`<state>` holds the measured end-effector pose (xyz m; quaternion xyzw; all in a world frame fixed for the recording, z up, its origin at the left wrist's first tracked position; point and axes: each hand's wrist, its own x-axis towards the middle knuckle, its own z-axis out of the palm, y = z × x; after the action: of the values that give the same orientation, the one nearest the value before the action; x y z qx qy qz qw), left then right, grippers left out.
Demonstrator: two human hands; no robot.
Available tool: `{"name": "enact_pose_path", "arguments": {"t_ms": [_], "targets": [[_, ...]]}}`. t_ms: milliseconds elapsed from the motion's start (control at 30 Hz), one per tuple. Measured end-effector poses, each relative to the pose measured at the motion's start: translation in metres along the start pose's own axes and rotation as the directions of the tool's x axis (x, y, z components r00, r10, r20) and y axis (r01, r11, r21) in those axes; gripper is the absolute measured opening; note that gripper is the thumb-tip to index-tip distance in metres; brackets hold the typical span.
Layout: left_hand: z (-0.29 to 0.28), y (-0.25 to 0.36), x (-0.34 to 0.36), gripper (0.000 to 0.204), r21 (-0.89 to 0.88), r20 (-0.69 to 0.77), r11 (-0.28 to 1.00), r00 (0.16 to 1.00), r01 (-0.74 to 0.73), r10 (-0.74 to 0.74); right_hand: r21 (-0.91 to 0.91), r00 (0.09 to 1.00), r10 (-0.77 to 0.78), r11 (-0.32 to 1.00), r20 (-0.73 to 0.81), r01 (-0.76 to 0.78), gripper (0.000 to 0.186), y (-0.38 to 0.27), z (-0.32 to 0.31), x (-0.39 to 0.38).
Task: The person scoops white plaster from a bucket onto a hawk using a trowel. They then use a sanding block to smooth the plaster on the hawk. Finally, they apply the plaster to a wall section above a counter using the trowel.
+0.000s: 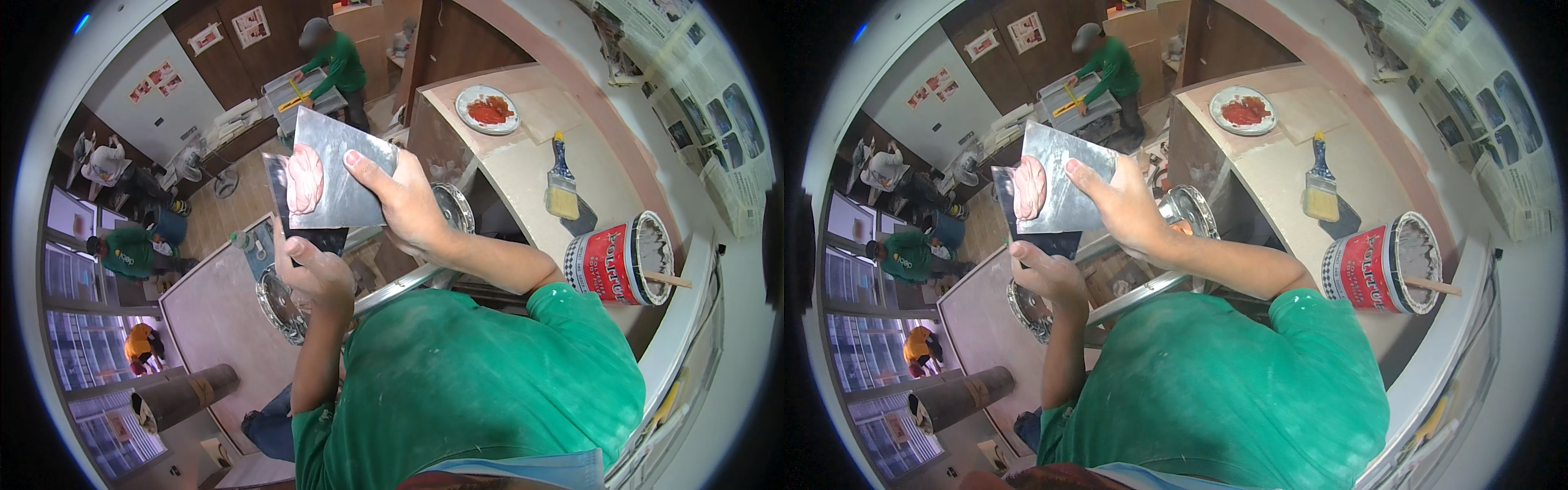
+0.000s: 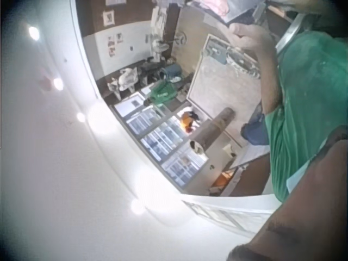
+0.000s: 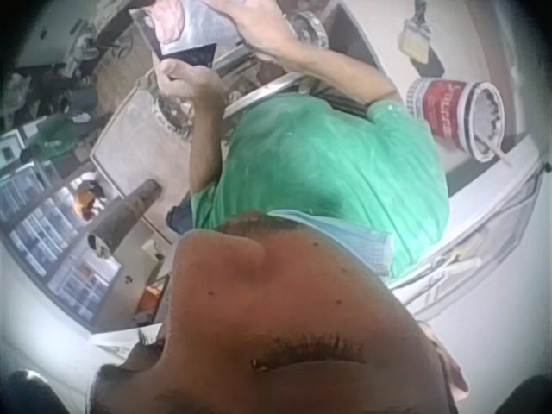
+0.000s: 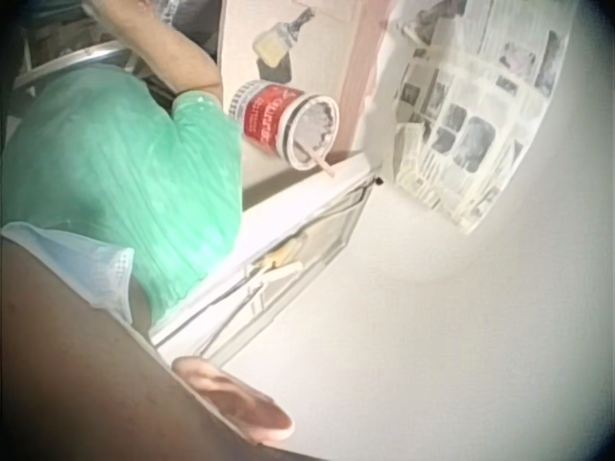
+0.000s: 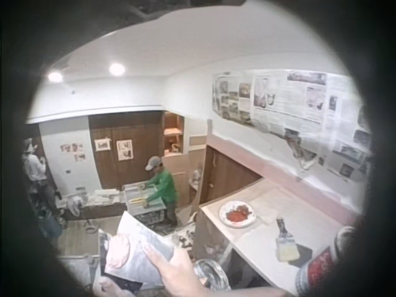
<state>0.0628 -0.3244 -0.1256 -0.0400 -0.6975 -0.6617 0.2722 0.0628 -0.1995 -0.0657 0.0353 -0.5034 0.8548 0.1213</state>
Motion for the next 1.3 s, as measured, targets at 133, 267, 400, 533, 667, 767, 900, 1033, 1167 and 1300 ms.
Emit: {"name": "enact_pose_path", "arguments": {"t_ms": [133, 267, 400, 533, 667, 767, 900, 1033, 1167, 1300], "targets": [[-0.01, 0.003, -0.005, 0.071, -0.061, 0.206, 0.971, 0.948, -0.233, 0.241, 0.255, 0.99, 0.14, 0.956, 0.029, -0.142, 0.036, -0.032, 0.0, 0.005], [-0.012, 0.005, 0.009, 0.056, -0.464, 0.016, 0.755, 0.856, 0.464, -0.516, 0.449, 0.974, 0.163, 0.866, 0.16, -0.219, 0.045, -0.054, -0.019, 0.01], [-0.026, 0.021, 0.032, 0.046, -0.682, 0.45, 0.334, 0.734, 0.65, -0.509, 0.112, 0.964, -0.02, 0.994, 0.264, -0.01, 0.047, -0.05, -0.034, 0.0], [-0.026, 0.033, 0.029, 0.052, -0.606, 0.693, 0.1, 0.585, 0.789, -0.422, -0.069, 0.302, -0.426, 0.481, 0.853, 0.874, 0.035, -0.047, -0.027, 0.005], [-0.029, 0.045, 0.02, 0.049, -0.569, 0.791, -0.096, 0.513, 0.816, -0.334, 0.016, 0.049, -0.374, 0.169, 0.926, 0.985, 0.027, -0.037, -0.022, 0.009], [-0.024, 0.061, 0.025, 0.05, -0.642, 0.666, 0.106, 0.621, 0.759, -0.414, -0.116, 0.13, -0.2, 0.078, 0.971, 0.99, 0.033, -0.048, -0.033, 0.032], [-0.033, 0.036, 0.025, 0.045, -0.655, 0.664, 0.141, 0.654, 0.743, -0.362, -0.205, 0.204, -0.021, -0.058, 0.979, 0.977, 0.038, -0.067, -0.039, 0.057], [-0.04, 0.039, 0.032, 0.042, -0.654, 0.481, 0.386, 0.752, 0.65, -0.452, -0.17, 0.204, 0.094, -0.284, 0.975, 0.944, 0.046, -0.095, -0.039, 0.076], [-0.037, 0.037, 0.04, 0.038, -0.557, 0.402, 0.544, 0.777, 0.628, -0.485, -0.026, 0.075, 0.196, -0.241, 0.978, 0.97, 0.04, -0.109, 0.009, 0.06], [-0.042, 0.02, 0.036, 0.038, -0.478, 0.245, 0.62, 0.773, 0.621, -0.585, 0.012, 0.088, 0.391, -0.245, 0.916, 0.969, 0.037, -0.113, 0.015, 0.053]]}}
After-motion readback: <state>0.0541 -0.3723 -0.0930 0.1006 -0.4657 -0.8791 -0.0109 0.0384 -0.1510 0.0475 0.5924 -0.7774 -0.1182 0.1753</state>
